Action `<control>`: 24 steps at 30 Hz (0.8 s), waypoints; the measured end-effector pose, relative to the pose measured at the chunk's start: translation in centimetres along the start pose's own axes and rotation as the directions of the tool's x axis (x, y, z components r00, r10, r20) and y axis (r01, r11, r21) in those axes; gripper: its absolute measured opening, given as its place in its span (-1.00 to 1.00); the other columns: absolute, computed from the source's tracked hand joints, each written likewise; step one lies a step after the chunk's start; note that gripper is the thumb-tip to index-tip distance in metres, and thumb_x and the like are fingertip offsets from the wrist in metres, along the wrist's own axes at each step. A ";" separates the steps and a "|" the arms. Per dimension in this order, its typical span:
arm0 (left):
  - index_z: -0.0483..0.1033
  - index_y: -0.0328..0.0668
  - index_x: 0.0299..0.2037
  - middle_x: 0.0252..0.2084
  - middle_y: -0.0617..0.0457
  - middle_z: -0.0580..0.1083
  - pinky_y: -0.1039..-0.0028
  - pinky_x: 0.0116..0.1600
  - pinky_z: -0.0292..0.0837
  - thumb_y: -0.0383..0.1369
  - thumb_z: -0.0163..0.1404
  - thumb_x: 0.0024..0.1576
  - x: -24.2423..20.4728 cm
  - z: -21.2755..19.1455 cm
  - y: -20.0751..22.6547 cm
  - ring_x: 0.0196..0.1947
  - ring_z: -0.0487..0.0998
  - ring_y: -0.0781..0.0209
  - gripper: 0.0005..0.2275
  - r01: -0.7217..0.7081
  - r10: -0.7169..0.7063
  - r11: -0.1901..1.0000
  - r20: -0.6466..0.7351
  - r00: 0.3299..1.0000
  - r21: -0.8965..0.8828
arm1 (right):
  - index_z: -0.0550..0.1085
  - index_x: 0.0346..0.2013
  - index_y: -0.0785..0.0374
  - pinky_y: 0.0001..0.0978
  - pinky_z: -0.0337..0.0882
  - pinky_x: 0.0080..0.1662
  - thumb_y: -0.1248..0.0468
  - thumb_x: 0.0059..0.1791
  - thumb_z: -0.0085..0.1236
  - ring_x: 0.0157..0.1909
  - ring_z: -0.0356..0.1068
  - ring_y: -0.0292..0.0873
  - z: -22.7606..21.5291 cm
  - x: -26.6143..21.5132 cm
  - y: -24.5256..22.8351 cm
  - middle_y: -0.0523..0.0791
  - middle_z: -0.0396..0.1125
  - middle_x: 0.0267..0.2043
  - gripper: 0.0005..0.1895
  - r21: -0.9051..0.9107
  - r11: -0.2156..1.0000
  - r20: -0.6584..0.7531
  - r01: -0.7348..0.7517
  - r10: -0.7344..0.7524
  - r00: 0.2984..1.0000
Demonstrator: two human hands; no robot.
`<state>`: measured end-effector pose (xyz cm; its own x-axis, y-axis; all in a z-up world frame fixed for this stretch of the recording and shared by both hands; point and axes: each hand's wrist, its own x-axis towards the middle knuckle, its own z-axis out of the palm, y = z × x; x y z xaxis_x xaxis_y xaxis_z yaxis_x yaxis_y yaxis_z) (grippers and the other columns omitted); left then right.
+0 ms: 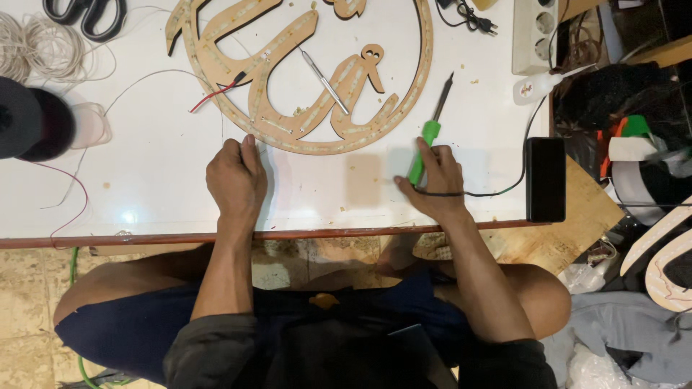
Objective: The person is soldering wires to an LED strip attached to a wooden cutout. They use a soldering iron and solder wire to connect the components, occasionally using a metal tool to assist with positioning.
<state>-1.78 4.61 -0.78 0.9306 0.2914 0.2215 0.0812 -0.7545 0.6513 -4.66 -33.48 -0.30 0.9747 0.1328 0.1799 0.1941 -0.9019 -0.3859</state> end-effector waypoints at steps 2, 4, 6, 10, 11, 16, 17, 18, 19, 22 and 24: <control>0.38 -0.23 -0.44 -0.66 -0.13 0.33 0.22 -0.51 0.28 -0.20 -0.10 0.44 -0.1 0.2 -0.3 -0.60 0.47 -0.17 -0.61 0.000 0.000 1.000 -0.003 1.000 0.002 | 0.34 0.35 0.25 -0.07 0.32 -0.10 0.10 -0.08 0.36 -0.14 0.38 0.11 0.4 0.2 0.6 -0.02 0.19 -0.11 -0.25 0.036 0.999 -0.090 0.010 -0.006 0.996; 0.38 -0.23 -0.44 -0.65 -0.14 0.34 0.21 -0.50 0.29 -0.20 -0.10 0.44 -0.1 0.3 -0.4 -0.59 0.48 -0.19 -0.61 0.000 0.000 1.000 -0.008 1.000 0.004 | 0.35 0.33 0.30 -0.12 0.35 -0.13 0.21 0.04 0.27 -0.21 0.38 0.10 0.5 0.3 0.6 -0.03 0.18 -0.19 -0.41 0.070 0.997 -0.180 0.025 -0.012 0.984; 0.38 -0.22 -0.43 -0.64 -0.14 0.34 0.21 -0.48 0.31 -0.19 -0.11 0.43 -0.2 0.2 -0.3 -0.58 0.47 -0.17 -0.62 0.023 -0.024 1.000 -0.007 1.000 -0.013 | 0.24 0.39 0.31 0.14 0.29 -0.13 0.00 -0.05 0.35 -0.11 0.34 0.22 0.3 0.2 0.0 0.03 0.23 -0.11 -0.16 0.035 0.998 -0.114 -0.044 0.048 0.992; 0.38 -0.20 -0.44 -0.66 -0.07 0.33 0.27 -0.49 0.31 -0.18 -0.18 0.46 -0.1 0.4 -0.5 -0.61 0.45 -0.08 -0.60 0.048 -0.048 0.999 0.023 0.999 0.001 | 0.10 0.47 0.30 0.07 0.18 -0.02 0.00 -0.01 0.24 0.04 0.23 0.24 -0.3 -0.3 -0.9 0.06 0.17 0.04 -0.12 -0.009 0.997 0.066 -0.071 0.072 0.995; 0.37 -0.20 -0.43 -0.67 -0.07 0.32 0.27 -0.49 0.31 -0.18 -0.17 0.45 -0.1 0.6 -0.6 -0.60 0.46 -0.10 -0.61 0.039 -0.039 0.999 0.013 0.999 0.013 | 0.03 0.50 0.29 0.07 0.14 0.00 0.02 0.06 0.10 0.06 0.19 0.22 -0.4 -0.4 -1.1 0.06 0.15 0.07 -0.16 -0.028 0.994 0.062 -0.110 0.112 0.992; 0.35 -0.19 -0.43 -0.67 -0.08 0.32 0.23 -0.49 0.30 -0.15 -0.18 0.45 -0.3 0.8 -0.9 -0.60 0.46 -0.13 -0.59 0.029 -0.029 0.999 0.007 1.000 0.029 | -0.12 0.55 0.29 0.18 -0.08 0.18 0.09 0.17 -0.13 0.25 -0.01 0.22 -0.1 -1.0 -2.9 0.11 0.04 0.29 -0.25 -0.093 0.962 0.064 -0.255 0.261 0.963; 0.35 -0.19 -0.43 -0.66 -0.08 0.32 0.24 -0.49 0.31 -0.15 -0.17 0.45 -0.3 0.7 -0.9 -0.60 0.46 -0.13 -0.60 0.018 -0.018 0.999 0.004 1.000 0.028 | -0.14 0.55 0.30 0.22 -0.14 0.23 0.04 0.16 -0.13 0.36 -0.11 0.22 0.2 -1.0 -2.9 0.11 -0.07 0.41 -0.22 -0.132 0.943 0.066 -0.307 0.317 0.946; 0.35 -0.19 -0.43 -0.66 -0.08 0.32 0.24 -0.49 0.32 -0.15 -0.16 0.45 -0.3 0.7 -0.8 -0.60 0.47 -0.12 -0.60 0.007 -0.007 1.000 0.002 1.000 0.026 | -0.17 0.55 0.31 0.26 -0.21 0.28 -0.02 0.16 -0.14 0.46 -0.20 0.21 0.5 -1.1 -2.9 0.11 -0.19 0.52 -0.19 -0.172 0.918 0.067 -0.357 0.372 0.926; 0.35 -0.19 -0.43 -0.66 -0.08 0.32 0.24 -0.49 0.32 -0.15 -0.16 0.45 -0.3 0.7 -0.8 -0.60 0.47 -0.12 -0.60 0.008 -0.008 1.000 0.002 1.000 0.025 | -0.17 0.55 0.31 0.26 -0.21 0.28 -0.02 0.16 -0.14 0.46 -0.20 0.21 0.4 -1.2 -2.9 0.11 -0.19 0.52 -0.19 -0.174 0.918 0.068 -0.356 0.372 0.926; 0.36 -0.17 -0.42 -0.65 -0.07 0.34 0.24 -0.47 0.34 -0.14 -0.16 0.45 -0.2 0.4 -0.8 -0.58 0.48 -0.11 -0.60 0.036 -0.037 0.999 0.025 0.999 0.028 | -0.18 0.52 0.46 0.35 -0.33 0.38 -0.17 0.09 -0.06 0.57 -0.40 0.32 0.3 -1.0 -3.6 0.23 -0.40 0.60 0.00 -0.184 0.877 0.175 -0.443 0.473 0.864; 0.36 -0.19 -0.42 -0.65 -0.09 0.34 0.21 -0.45 0.34 -0.13 -0.18 0.45 -0.1 0.2 -0.7 -0.57 0.48 -0.14 -0.59 0.050 -0.051 0.998 0.031 0.998 0.035 | -0.19 0.50 0.53 0.34 -0.37 0.43 -0.31 0.07 -0.15 0.60 -0.49 0.36 0.0 -1.1 -4.8 0.30 -0.48 0.60 0.10 -0.249 0.854 0.288 -0.456 0.515 0.807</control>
<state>-1.85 4.95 -1.42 0.9360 0.3111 0.1649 0.1402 -0.7589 0.6359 -6.69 -29.25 1.34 0.9189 -0.2393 -0.3137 -0.3066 -0.9335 -0.1861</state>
